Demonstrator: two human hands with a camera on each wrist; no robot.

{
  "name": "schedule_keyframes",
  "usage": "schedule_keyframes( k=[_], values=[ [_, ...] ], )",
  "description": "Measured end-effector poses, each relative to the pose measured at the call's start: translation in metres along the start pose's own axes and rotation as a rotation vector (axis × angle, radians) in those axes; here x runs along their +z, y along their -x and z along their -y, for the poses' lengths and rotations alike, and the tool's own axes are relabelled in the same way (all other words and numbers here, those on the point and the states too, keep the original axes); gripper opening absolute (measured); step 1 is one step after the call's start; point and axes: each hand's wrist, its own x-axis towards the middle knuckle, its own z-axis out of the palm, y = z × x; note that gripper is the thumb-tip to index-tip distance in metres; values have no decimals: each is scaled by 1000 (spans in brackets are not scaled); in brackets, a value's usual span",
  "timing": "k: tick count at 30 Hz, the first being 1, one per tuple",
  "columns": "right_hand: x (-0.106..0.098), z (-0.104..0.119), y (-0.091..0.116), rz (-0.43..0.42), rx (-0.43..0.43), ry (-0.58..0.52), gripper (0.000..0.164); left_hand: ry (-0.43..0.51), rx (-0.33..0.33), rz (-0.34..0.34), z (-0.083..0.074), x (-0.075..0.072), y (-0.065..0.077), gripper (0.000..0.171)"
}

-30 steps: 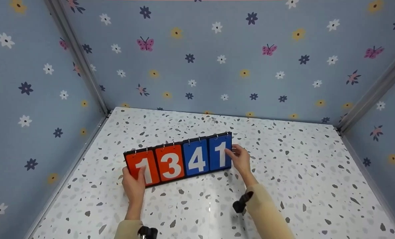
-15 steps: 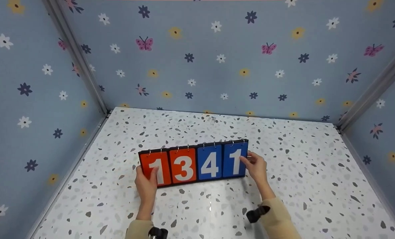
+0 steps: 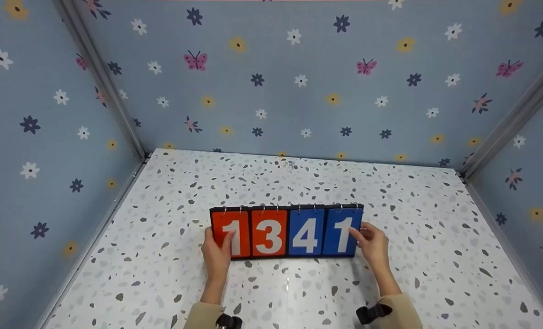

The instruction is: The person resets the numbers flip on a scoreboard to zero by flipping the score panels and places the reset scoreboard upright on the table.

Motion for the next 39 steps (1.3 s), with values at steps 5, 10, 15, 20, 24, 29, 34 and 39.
schedule_keyframes(
  k=[5, 10, 15, 20, 24, 29, 34, 39],
  values=[
    [-13, -7, 8, -15, 20, 31, 24, -6, -1, 31, -4, 8, 6, 36],
    [-25, -11, 14, -28, 43, 41, 26, 29, -15, 59, -10, 16, 11, 35],
    [-36, -18, 20, -55, 44, 46, 26, 76, -14, 99, -16, 22, 18, 36],
    [-42, -21, 26, -80, 28, 51, 27, 90, 2, 116, -18, 23, 22, 36],
    [-44, -22, 28, -89, 29, 62, 28, 85, 12, 120, -18, 23, 24, 34],
    [-44, -23, 28, -99, 40, 67, 27, 88, 24, 123, -18, 24, 24, 34],
    [-44, -22, 28, -103, 51, 61, 30, 84, 14, 132, -19, 24, 22, 34],
    [-45, -22, 28, -100, 56, 65, 36, 92, 5, 144, -20, 24, 21, 33]
  ],
)
